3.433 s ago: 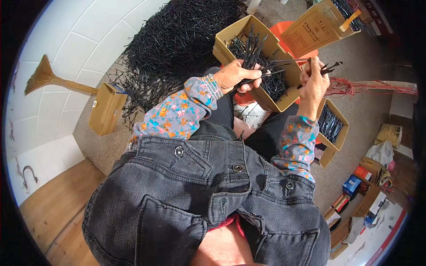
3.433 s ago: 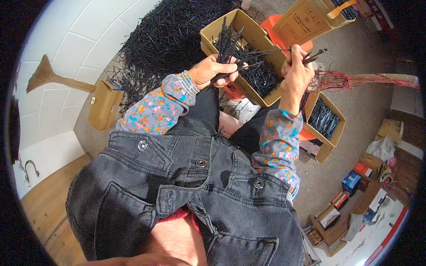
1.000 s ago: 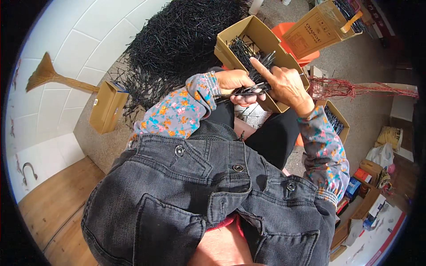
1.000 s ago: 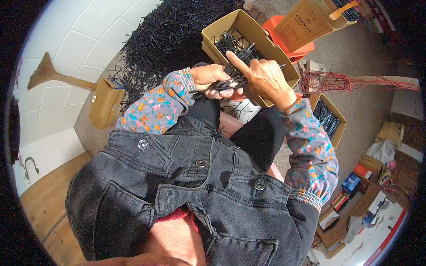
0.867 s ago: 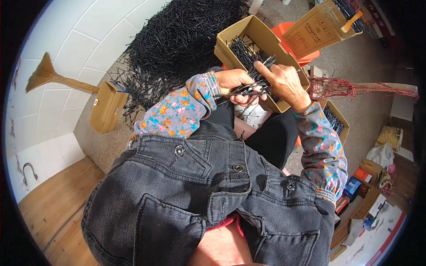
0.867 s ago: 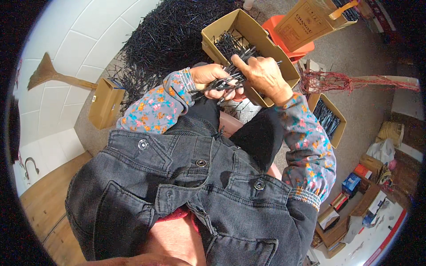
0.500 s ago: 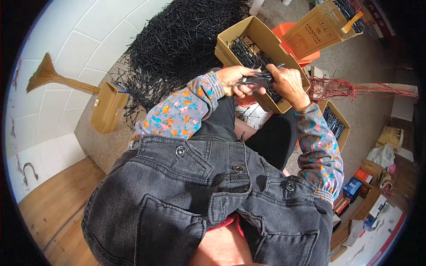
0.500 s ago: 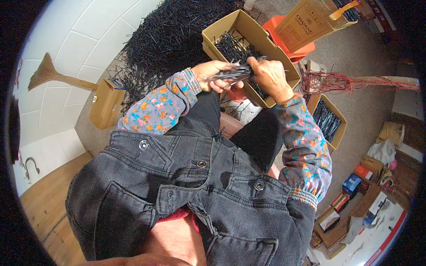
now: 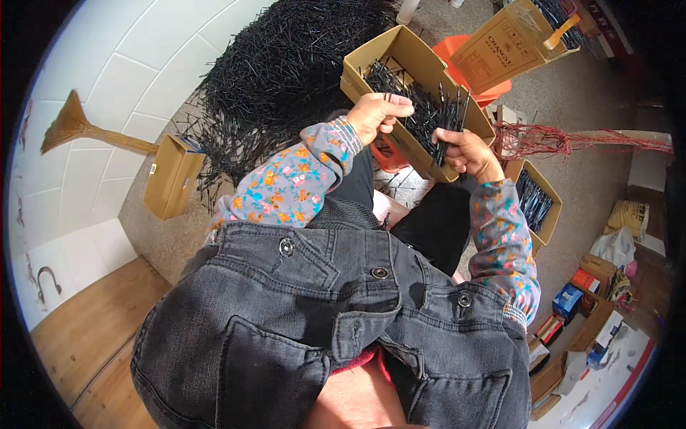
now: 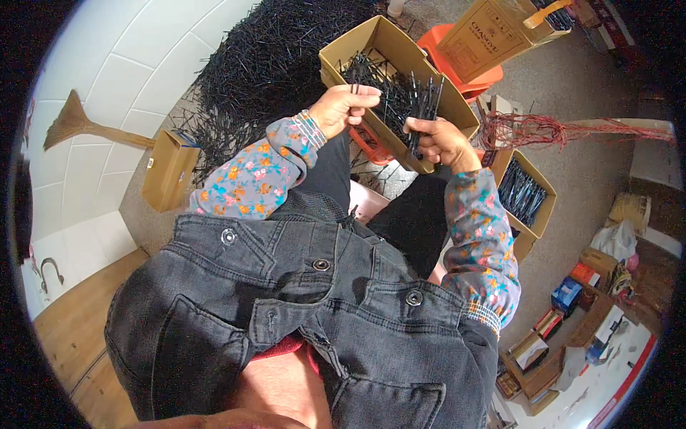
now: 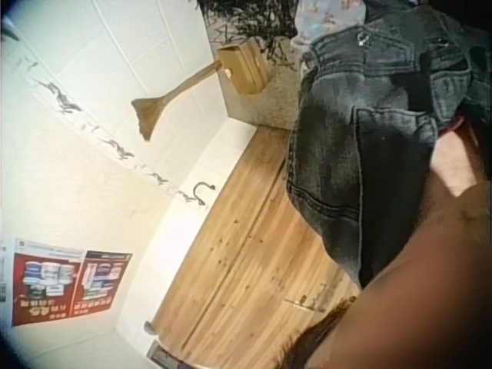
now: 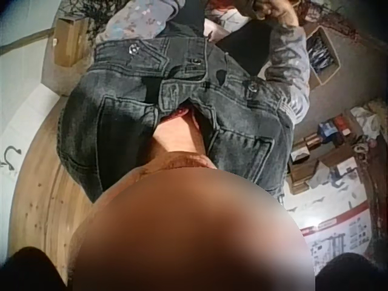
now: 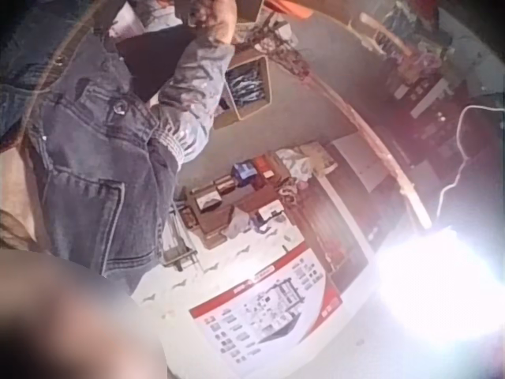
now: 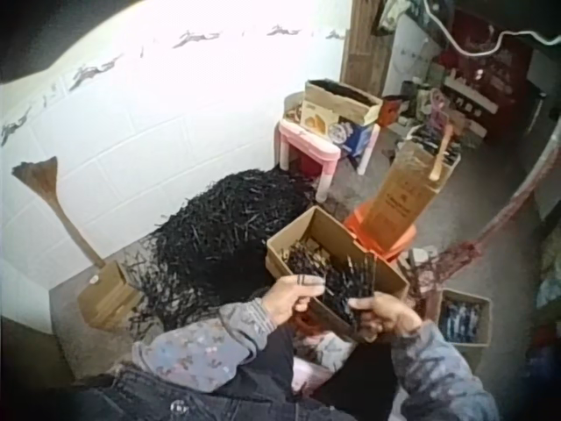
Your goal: Packaging bundles of black plastic cable ties into cardboard boxes.
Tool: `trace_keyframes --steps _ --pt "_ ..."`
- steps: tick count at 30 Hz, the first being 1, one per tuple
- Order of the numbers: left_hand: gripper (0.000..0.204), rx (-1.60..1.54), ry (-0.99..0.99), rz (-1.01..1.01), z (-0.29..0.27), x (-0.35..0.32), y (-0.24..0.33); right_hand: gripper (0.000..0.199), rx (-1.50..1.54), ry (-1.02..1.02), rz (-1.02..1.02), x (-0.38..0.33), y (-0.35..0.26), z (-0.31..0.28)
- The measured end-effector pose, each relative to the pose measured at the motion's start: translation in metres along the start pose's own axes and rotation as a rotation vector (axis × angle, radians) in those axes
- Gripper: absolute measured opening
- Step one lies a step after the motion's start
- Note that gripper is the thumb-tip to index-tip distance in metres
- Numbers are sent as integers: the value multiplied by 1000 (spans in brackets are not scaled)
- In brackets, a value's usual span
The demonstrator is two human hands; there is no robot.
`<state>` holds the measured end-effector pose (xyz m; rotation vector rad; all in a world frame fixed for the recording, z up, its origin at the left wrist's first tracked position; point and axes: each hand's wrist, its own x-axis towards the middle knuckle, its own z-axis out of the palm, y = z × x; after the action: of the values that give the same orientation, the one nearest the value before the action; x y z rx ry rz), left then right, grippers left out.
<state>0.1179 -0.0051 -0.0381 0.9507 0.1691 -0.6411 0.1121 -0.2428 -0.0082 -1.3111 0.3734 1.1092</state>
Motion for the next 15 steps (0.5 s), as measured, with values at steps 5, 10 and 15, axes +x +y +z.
trace_keyframes --steps 5,10,15 --pt "16 107 -62 70 37 -7 7 22 90 -104 -38 -1 0 37" --pt "15 123 -99 72 47 -2 -3 26 -33 33 -75 3 0 72" --pt "14 13 -59 16 33 3 -8 30 31 -107 -84 -2 4 72"
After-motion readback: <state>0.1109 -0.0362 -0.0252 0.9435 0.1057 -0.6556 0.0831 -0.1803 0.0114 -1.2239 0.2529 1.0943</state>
